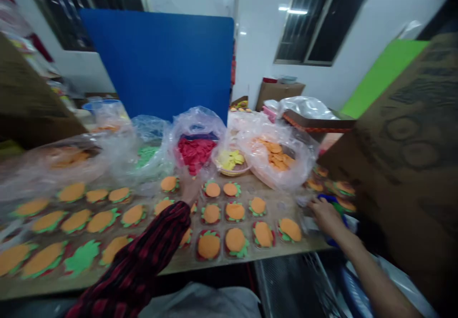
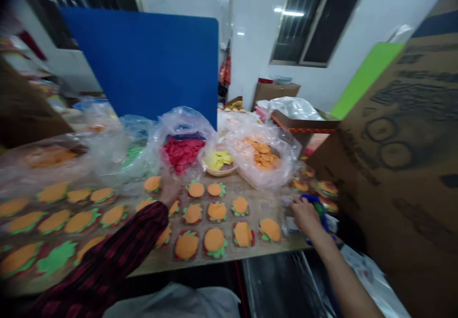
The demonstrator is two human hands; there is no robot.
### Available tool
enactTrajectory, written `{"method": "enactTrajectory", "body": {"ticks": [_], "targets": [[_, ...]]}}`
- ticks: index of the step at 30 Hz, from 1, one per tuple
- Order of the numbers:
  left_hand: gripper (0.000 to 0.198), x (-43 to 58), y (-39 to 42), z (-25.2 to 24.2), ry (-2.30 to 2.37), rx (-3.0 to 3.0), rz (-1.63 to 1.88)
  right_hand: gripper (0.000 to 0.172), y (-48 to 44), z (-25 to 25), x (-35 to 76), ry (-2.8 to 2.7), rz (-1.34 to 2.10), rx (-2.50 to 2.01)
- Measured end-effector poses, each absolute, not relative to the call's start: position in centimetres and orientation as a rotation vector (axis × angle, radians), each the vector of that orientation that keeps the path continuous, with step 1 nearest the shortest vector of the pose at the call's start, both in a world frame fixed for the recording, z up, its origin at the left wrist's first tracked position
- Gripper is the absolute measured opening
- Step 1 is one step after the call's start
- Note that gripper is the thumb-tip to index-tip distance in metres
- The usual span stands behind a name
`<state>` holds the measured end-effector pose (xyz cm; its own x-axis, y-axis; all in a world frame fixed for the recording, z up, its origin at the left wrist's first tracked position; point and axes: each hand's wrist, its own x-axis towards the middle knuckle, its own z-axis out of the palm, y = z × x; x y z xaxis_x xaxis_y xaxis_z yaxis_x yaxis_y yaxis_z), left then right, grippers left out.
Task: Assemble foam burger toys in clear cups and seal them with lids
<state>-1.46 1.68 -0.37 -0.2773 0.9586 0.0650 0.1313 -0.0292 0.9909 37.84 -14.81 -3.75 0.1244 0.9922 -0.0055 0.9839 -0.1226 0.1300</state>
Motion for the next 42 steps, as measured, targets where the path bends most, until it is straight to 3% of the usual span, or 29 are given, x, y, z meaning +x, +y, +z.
{"method": "enactTrajectory", "body": {"ticks": [3, 7, 11, 14, 20, 22, 26, 29, 33, 36, 39, 42], "targets": [[0.037, -0.1, 0.3, 1.2, 1.457, 1.361, 1.455, 0.025, -16.0, -1.6, 37.2, 1.947, 0.171, 2.339], [0.028, 4.4, -3.1, 1.7, 1.085, 1.712, 1.268, 0.025, -16.8, -1.6, 36.8, 1.925, 0.168, 2.352], [0.011, 9.2, -7.1, 0.9, 0.823, 1.568, 0.935, 0.036, -16.0, -3.2, 36.3, 1.956, 0.134, 2.332], [0.001, 11.5, -8.6, 0.0, 0.693, 1.461, 0.755, 0.030, -15.3, -3.6, 36.3, 1.975, 0.103, 2.339], [0.003, 14.0, -9.9, -0.8, 0.614, 1.371, 0.644, 0.018, -17.1, -1.4, 36.9, 2.020, 0.110, 2.437], [0.007, 14.9, -10.9, -0.7, 0.622, 1.297, 0.617, 0.017, -18.4, -0.8, 36.1, 2.095, 0.138, 2.522], [0.035, 16.0, -12.9, -0.2, 0.474, 0.956, 0.457, 0.018, -20.2, 0.0, 32.5, 2.459, 0.155, 2.766], [0.040, 15.6, -13.3, 0.3, 0.323, 0.693, 0.439, 0.024, -19.9, 1.3, 29.3, 2.735, 0.000, 2.678], [0.030, 12.9, -11.7, 1.3, 0.378, 0.572, 0.527, 0.028, -15.7, 4.5, 27.8, 2.906, -0.150, 2.572], [0.024, 10.4, -9.7, 1.4, 0.478, 0.512, 0.642, 0.020, -8.7, 6.4, 29.6, 2.949, -0.224, 2.710], [0.037, 8.7, -8.1, 0.8, 0.603, 0.477, 0.629, 0.009, -0.4, 6.8, 32.1, 2.751, -0.474, 2.927], [0.046, 7.7, -6.9, 0.2, 0.656, 0.425, 0.606, 0.022, 5.0, 5.7, 33.2, 2.763, -0.662, 2.905]]}}
